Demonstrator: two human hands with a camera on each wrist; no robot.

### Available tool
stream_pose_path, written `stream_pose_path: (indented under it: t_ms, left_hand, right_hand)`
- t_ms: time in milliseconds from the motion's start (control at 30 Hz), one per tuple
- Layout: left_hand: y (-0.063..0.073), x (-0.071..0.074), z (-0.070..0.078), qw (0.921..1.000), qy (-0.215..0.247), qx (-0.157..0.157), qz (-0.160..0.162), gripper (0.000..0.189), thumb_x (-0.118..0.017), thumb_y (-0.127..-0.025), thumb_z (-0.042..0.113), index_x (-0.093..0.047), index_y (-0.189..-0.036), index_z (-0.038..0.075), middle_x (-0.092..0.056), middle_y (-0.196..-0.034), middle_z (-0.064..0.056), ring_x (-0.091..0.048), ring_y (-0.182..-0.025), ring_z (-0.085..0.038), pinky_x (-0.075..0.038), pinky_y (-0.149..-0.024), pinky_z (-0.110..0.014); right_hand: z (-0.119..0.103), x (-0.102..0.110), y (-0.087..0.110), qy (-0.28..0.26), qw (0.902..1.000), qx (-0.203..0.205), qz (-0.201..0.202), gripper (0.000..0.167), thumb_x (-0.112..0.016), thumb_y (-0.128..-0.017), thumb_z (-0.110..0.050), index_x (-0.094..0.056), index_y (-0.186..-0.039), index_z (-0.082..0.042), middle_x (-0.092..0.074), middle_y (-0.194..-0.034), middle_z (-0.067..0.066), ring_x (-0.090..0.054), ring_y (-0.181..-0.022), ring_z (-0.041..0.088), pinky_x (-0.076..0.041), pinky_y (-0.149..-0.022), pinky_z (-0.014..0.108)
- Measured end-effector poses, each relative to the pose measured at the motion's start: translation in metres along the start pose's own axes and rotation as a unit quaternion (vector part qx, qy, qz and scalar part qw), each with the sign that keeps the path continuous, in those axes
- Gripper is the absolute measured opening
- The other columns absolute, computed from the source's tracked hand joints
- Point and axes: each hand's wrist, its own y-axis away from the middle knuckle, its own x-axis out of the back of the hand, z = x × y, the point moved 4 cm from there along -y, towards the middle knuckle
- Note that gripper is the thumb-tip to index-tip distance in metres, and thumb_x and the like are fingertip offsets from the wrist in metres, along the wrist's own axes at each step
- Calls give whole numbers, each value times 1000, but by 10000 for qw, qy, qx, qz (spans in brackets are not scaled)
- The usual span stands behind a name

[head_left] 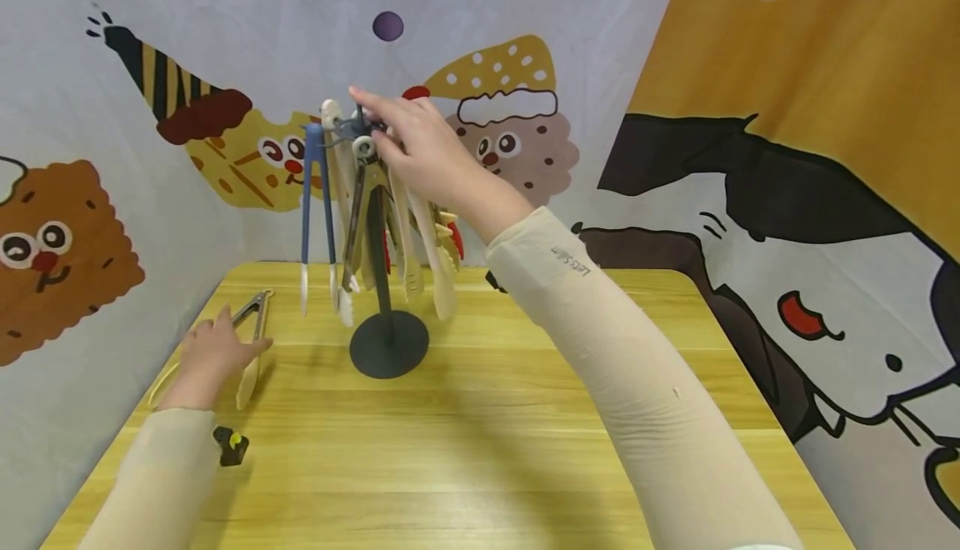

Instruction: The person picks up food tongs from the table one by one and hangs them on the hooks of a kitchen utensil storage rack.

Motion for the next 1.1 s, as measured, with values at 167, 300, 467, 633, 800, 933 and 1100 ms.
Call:
stream_pose_path:
  t_ms: [167,300,467,633,800,933,1100]
  left_hand:
    - [2,-5,-11,9964,-130,306,-781,127,-51,-77,75,10,-142,-16,-2,-135,-52,-3,-119,-71,-17,-92,-77]
    - [2,-10,-20,9944,-171,462,-940,129,-51,-76,75,10,-142,-16,-3,-135,-52,-7,-118,-71,-18,-94,-75]
    - [0,-15,-31,9933,-183,675,-916,127,-53,-77,73,8,-142,-17,-4,-134,-52,-11,-117,-71,-20,-94,-74]
    - [-1,-16,-35,9930,-111,907,-744,131,-54,-74,76,8,-142,-17,-1,-131,-54,-8,-115,-72,-23,-86,-75]
    - [0,-16,-38,9916,-98,1162,-553,140,-56,-63,83,-4,-141,-20,-8,-129,-53,-10,-117,-69,-25,-84,-76]
    - [1,-14,-40,9912,-105,1219,-497,138,-56,-61,84,-15,-137,-24,-15,-124,-52,-17,-113,-66,-27,-85,-72]
    - [3,-11,-38,9911,-132,1204,-549,136,-55,-64,83,-19,-134,-27,-15,-122,-53,-21,-109,-64,-31,-83,-69]
  right_hand:
    - [0,1,0,23,10000,-26,-23,50,-38,-101,-30,-26,-149,-35,-56,-123,-9,-40,-117,10,-33,-97,24]
    - [-1,1,1,40,10000,-62,-5,50,-38,-101,-30,-26,-149,-36,-57,-118,-8,-40,-116,11,-33,-96,24]
    - [-1,0,1,82,9999,-83,-5,50,-38,-101,-31,-26,-149,-36,-57,-118,-9,-39,-118,11,-33,-97,24]
    - [-1,0,1,150,9998,-113,-1,50,-37,-101,-31,-25,-149,-37,-57,-121,-9,-39,-119,10,-34,-97,24]
    - [-1,1,1,198,9997,-136,3,50,-37,-101,-32,-25,-149,-37,-56,-123,-9,-39,-120,10,-34,-98,24]
    - [-2,1,1,200,9997,-163,-3,50,-37,-101,-32,-25,-149,-37,-56,-124,-10,-39,-121,10,-34,-97,24]
    - [-2,0,1,200,9996,-188,-19,50,-37,-101,-32,-24,-149,-38,-56,-125,-10,-38,-122,10,-34,-97,25]
